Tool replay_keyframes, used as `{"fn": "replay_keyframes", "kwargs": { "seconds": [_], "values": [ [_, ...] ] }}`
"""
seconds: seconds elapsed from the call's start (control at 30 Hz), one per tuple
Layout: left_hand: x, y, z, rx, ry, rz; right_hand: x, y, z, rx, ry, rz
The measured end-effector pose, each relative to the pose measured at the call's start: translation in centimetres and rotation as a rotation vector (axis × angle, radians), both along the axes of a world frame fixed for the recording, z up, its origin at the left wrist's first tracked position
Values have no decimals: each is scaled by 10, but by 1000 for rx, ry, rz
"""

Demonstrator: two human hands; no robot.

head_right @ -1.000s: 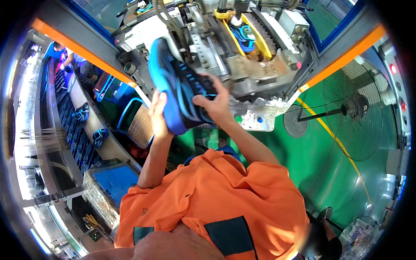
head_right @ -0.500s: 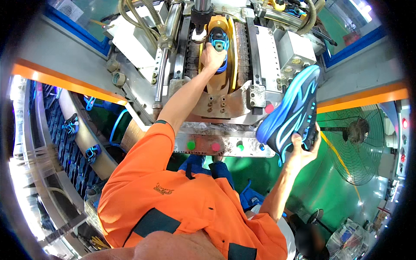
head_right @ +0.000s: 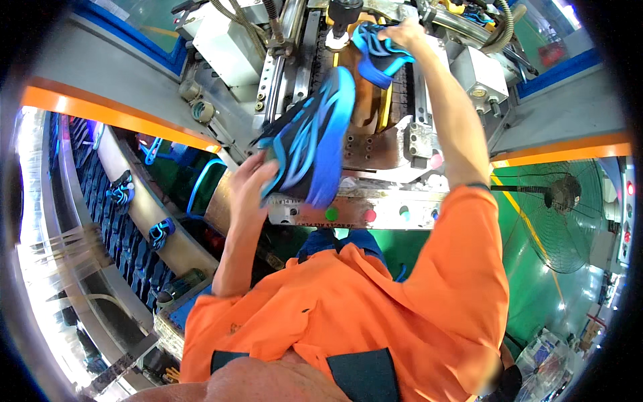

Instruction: The person operates a shoe-pressing machine by taking shoes from a conveyor line, loading them into the machine press, and removing and rotating the shoes by hand.

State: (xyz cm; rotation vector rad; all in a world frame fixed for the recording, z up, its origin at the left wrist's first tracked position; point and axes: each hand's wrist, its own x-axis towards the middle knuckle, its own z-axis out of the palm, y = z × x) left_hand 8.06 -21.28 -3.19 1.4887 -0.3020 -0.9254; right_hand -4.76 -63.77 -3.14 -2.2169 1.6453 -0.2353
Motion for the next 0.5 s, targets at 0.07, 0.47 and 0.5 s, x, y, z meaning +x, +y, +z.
{"fn": "replay_keyframes", "kwargs": {
  "seconds": [0.07,0.47,0.5],
  "values": [
    [2,59,19,27,-16,83,36,13,-35,13,-11,-69],
    [-112,263,-15,52,-232,1082,40,105,-110,-708,-444,340],
    [-131,275,-15,172,-256,1199,43,168,-88,-719,-673,458]
  ]
}}
